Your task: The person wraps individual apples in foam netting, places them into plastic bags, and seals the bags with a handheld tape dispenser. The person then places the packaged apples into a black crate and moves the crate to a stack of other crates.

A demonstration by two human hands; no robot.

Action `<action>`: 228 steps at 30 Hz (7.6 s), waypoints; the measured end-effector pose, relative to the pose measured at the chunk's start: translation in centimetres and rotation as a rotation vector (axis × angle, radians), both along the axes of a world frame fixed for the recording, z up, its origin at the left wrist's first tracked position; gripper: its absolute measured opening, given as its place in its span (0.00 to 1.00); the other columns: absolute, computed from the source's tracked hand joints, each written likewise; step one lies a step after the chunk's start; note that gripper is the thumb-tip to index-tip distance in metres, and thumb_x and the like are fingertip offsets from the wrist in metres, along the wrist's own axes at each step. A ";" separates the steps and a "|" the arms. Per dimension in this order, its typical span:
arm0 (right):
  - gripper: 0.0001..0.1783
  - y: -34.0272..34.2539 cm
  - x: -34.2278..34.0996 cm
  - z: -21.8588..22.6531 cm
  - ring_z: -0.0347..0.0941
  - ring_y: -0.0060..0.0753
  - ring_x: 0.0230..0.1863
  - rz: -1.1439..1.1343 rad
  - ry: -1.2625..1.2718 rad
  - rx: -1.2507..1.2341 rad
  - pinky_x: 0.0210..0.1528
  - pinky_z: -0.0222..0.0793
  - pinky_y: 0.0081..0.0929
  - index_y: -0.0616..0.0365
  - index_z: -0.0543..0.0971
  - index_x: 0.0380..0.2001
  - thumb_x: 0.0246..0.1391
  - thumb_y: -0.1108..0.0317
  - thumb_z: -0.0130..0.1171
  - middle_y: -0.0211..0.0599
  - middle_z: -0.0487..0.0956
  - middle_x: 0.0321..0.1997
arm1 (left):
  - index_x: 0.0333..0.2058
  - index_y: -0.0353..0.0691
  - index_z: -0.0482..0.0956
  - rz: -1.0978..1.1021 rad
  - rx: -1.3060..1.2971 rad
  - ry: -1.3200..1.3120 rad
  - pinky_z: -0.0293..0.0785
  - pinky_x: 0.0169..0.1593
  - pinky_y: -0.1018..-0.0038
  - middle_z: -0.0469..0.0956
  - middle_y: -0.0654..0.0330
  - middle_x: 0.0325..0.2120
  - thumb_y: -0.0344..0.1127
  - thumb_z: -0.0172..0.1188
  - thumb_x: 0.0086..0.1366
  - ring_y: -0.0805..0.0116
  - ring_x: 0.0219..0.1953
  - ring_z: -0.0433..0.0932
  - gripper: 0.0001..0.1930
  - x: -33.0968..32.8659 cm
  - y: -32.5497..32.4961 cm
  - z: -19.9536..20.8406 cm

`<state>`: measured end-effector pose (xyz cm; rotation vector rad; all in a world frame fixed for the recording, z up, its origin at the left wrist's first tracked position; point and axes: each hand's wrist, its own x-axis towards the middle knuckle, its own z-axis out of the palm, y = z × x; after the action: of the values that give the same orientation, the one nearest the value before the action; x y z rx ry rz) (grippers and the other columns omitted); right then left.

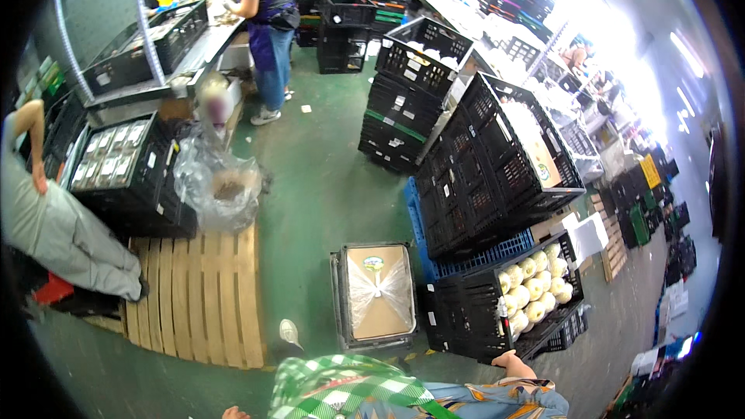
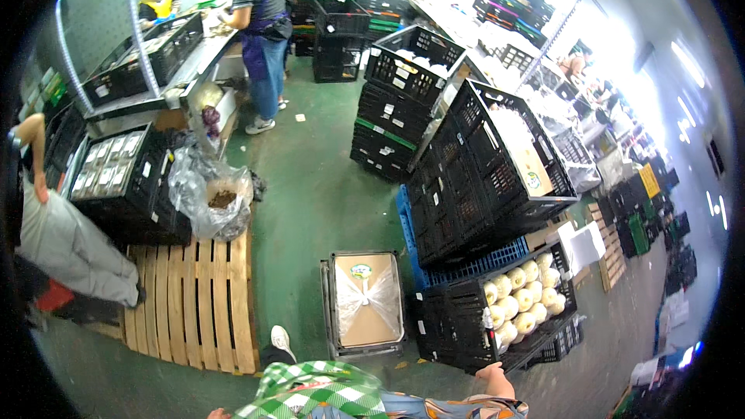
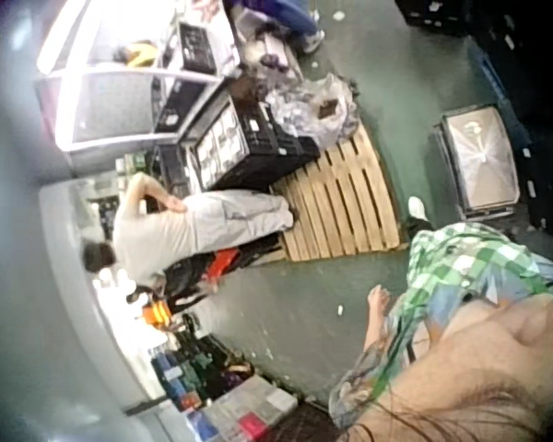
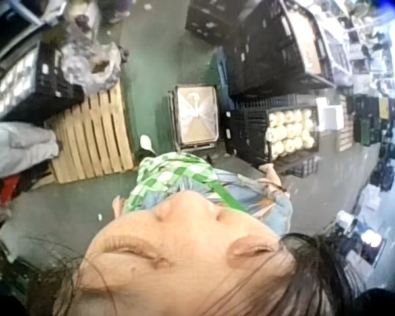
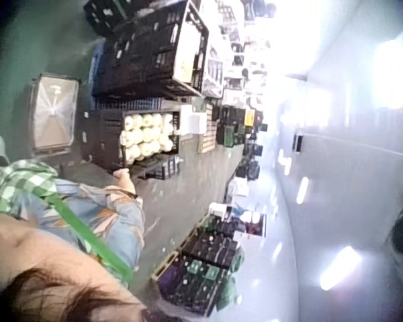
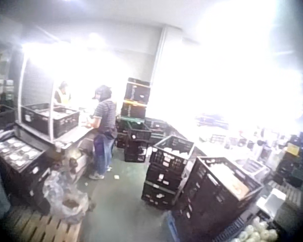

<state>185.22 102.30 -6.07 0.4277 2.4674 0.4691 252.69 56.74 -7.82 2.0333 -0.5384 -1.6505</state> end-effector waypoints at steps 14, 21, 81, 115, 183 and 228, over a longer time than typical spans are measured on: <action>0.20 -34.3 8.7 -4.1 0.76 0.26 0.41 -0.109 -0.712 -0.899 0.39 0.73 0.27 0.55 0.78 0.45 0.50 0.58 0.58 0.34 0.79 0.44 | 0.42 0.39 0.75 -0.687 -0.473 0.017 0.67 0.24 0.79 0.72 0.66 0.22 0.32 0.53 0.64 0.77 0.22 0.70 0.09 -38.2 -62.1 2.2; 0.13 -60.4 -14.8 -7.6 0.76 0.27 0.24 0.219 0.107 -1.127 0.26 0.72 0.28 0.58 0.79 0.37 0.50 0.63 0.54 0.36 0.80 0.25 | 0.40 0.42 0.75 -0.815 -0.325 0.080 0.69 0.20 0.78 0.73 0.65 0.21 0.37 0.57 0.63 0.74 0.19 0.74 0.09 -50.0 -73.3 0.3; 0.07 -130.7 -121.5 20.5 0.75 0.34 0.26 -0.094 1.061 -0.745 0.31 0.69 0.26 0.63 0.77 0.32 0.45 0.79 0.58 0.41 0.77 0.26 | 0.34 0.42 0.83 -3.029 -2.311 1.930 0.76 0.37 0.58 0.82 0.58 0.35 0.38 0.60 0.50 0.55 0.39 0.80 0.12 -209.6 -78.9 27.6; 0.41 -123.1 -189.9 9.4 0.65 0.43 0.57 0.087 0.283 -1.478 0.57 0.64 0.35 0.44 0.69 0.53 0.28 0.63 0.70 0.44 0.66 0.57 | 0.46 0.35 0.75 -1.956 -0.715 0.646 0.72 0.40 0.77 0.78 0.61 0.28 0.27 0.56 0.60 0.75 0.33 0.77 0.15 -270.7 -107.6 10.5; 0.46 -83.6 -161.1 5.2 0.62 0.58 0.57 -0.301 0.814 -0.610 0.58 0.62 0.42 0.40 0.70 0.55 0.24 0.60 0.75 0.52 0.61 0.60 | 0.52 0.43 0.72 -2.975 -1.655 1.171 0.66 0.44 0.63 0.67 0.59 0.27 0.35 0.60 0.54 0.60 0.34 0.71 0.24 -238.0 -71.6 7.2; 0.43 -97.7 -167.5 4.7 0.67 0.37 0.58 -1.007 0.198 -2.259 0.58 0.65 0.34 0.55 0.65 0.59 0.40 0.52 0.67 0.39 0.69 0.57 | 0.57 0.39 0.67 -1.659 -0.325 0.365 0.65 0.28 0.81 0.69 0.65 0.27 0.33 0.59 0.59 0.78 0.25 0.69 0.26 -247.8 -75.7 2.5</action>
<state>17.70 4.60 -1.33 0.4645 1.1343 -2.3782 4.92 -18.91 -5.36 0.7227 -2.4933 -2.2634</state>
